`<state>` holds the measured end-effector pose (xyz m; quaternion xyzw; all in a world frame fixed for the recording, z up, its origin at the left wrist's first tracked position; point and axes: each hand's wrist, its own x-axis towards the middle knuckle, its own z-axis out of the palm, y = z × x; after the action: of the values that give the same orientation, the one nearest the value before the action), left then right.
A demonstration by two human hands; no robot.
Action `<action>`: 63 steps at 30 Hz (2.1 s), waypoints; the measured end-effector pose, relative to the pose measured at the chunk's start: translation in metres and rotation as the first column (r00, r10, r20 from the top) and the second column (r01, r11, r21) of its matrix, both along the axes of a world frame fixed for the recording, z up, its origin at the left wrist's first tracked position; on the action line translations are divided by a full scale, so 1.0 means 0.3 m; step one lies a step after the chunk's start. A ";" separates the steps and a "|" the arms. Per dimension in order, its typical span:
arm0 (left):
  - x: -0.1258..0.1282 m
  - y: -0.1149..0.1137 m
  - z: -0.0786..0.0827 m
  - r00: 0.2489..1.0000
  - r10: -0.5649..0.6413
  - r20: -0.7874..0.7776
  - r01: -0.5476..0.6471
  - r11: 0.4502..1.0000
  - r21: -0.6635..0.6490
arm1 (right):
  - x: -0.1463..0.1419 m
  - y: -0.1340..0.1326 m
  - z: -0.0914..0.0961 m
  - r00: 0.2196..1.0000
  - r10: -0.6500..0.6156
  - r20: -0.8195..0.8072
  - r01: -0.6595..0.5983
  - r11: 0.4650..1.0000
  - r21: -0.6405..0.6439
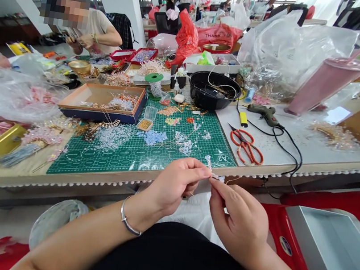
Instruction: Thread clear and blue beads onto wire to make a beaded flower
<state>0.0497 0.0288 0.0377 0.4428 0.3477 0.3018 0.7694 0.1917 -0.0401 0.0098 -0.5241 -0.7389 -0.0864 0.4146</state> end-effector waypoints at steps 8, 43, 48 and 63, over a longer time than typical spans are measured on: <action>-0.025 -0.013 0.022 1.000 -0.005 -0.002 0.005 0.999 0.045 | 0.070 0.011 0.012 0.970 0.064 0.234 -0.089 0.991 0.097; -0.085 0.019 -0.008 0.936 -0.286 -0.205 0.274 0.958 -0.087 | 0.076 -0.022 0.105 0.943 0.229 -0.241 -0.328 0.766 -0.553; -0.096 0.019 -0.040 0.930 -0.364 -0.049 0.351 0.920 -0.173 | 0.116 0.010 0.083 0.894 0.330 -0.302 -0.444 0.736 -0.510; -0.118 0.001 0.021 0.942 -0.331 0.061 0.335 0.940 -0.067 | 0.066 0.006 -0.042 0.477 0.052 -0.877 -0.802 0.434 -0.410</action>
<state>0.0143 0.0292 0.0441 0.4581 0.2604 0.1645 0.8338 0.2116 -0.0382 -0.0028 -0.3915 -0.5593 0.6067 0.4073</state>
